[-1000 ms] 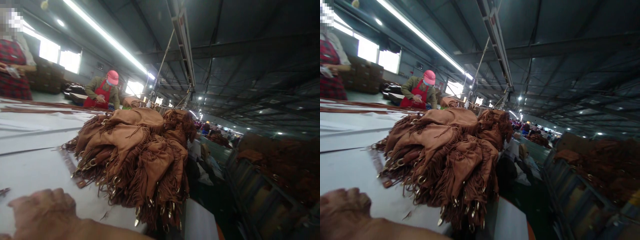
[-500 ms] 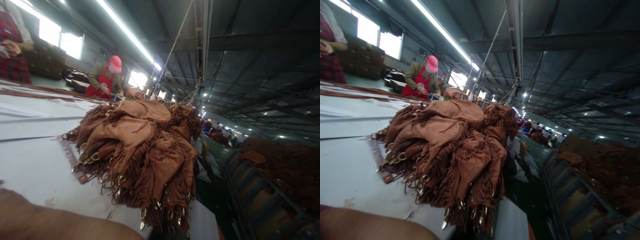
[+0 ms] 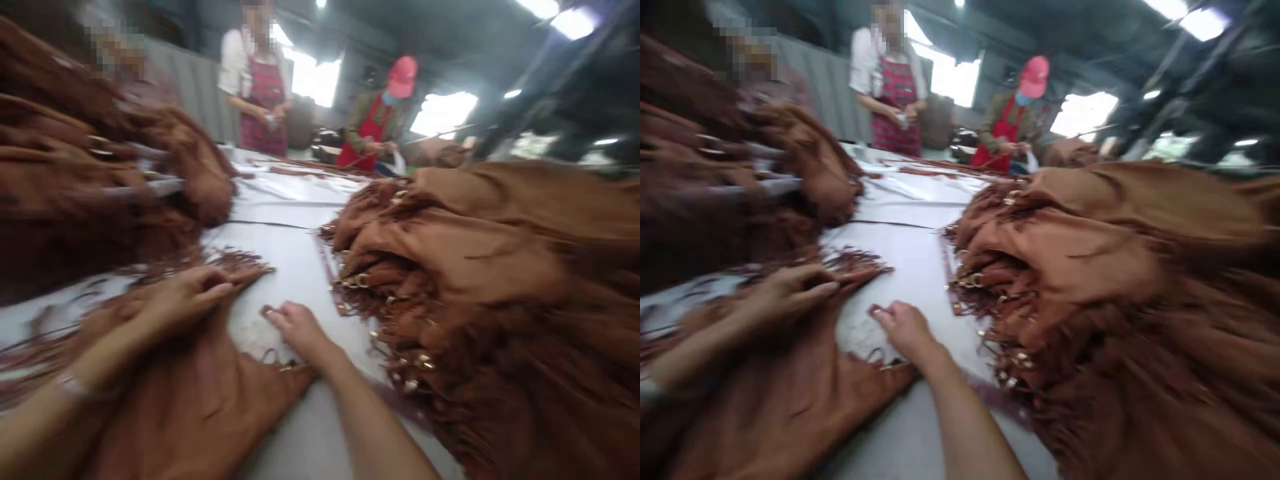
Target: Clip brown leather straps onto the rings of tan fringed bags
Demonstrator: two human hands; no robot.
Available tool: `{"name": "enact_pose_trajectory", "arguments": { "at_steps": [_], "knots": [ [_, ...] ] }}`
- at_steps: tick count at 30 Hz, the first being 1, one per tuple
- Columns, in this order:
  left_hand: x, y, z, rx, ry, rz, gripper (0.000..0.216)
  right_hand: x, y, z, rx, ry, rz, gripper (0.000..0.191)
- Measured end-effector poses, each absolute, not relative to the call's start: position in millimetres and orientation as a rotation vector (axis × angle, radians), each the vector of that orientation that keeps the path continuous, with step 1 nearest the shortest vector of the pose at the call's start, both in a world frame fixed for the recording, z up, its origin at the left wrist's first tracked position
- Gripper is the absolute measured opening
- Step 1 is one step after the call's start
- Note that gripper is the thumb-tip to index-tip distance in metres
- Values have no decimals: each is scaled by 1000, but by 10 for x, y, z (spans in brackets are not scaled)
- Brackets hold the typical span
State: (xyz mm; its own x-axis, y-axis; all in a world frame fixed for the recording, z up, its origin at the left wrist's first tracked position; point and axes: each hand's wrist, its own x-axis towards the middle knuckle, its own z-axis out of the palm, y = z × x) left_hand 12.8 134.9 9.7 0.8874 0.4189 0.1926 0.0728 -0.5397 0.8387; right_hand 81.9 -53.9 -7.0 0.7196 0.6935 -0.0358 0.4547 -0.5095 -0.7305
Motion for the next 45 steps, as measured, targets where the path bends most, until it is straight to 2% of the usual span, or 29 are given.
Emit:
{"name": "enact_pose_trajectory", "arguments": {
  "at_steps": [5, 8, 10, 13, 15, 20, 26, 38, 45],
  "knots": [
    [-99, 1766, 122, 2177, 497, 871, 18, 1057, -470, -308, -1990, -878, 463, 39],
    [37, 1774, 187, 2090, 489, 936, 20, 1071, -506, -329, -1877, -729, 515, 42],
    [170, 1693, 280, 2167, 366, 750, 21, 1076, -525, -342, -1834, -661, 541, 44],
    [456, 1518, 390, 2380, 126, 221, 21, 1115, -528, -370, -1783, -597, 569, 44],
    [679, 1429, 380, 2476, 111, 24, 22, 1142, -533, -380, -1739, -570, 591, 43],
    [1046, 1489, 144, 2637, 319, -129, 25, 1164, -566, -372, -1655, -561, 630, 42],
    [1040, 1613, 58, 2682, 480, -300, 28, 1173, -568, -408, -1570, -536, 649, 38],
    [454, 1046, -5, 2671, 461, 134, 44, 1257, -687, -255, -1384, -496, 633, 42],
    [247, 1006, -7, 2643, 181, 353, 30, 1237, -655, -322, -1450, -504, 736, 43]
  ]
}}
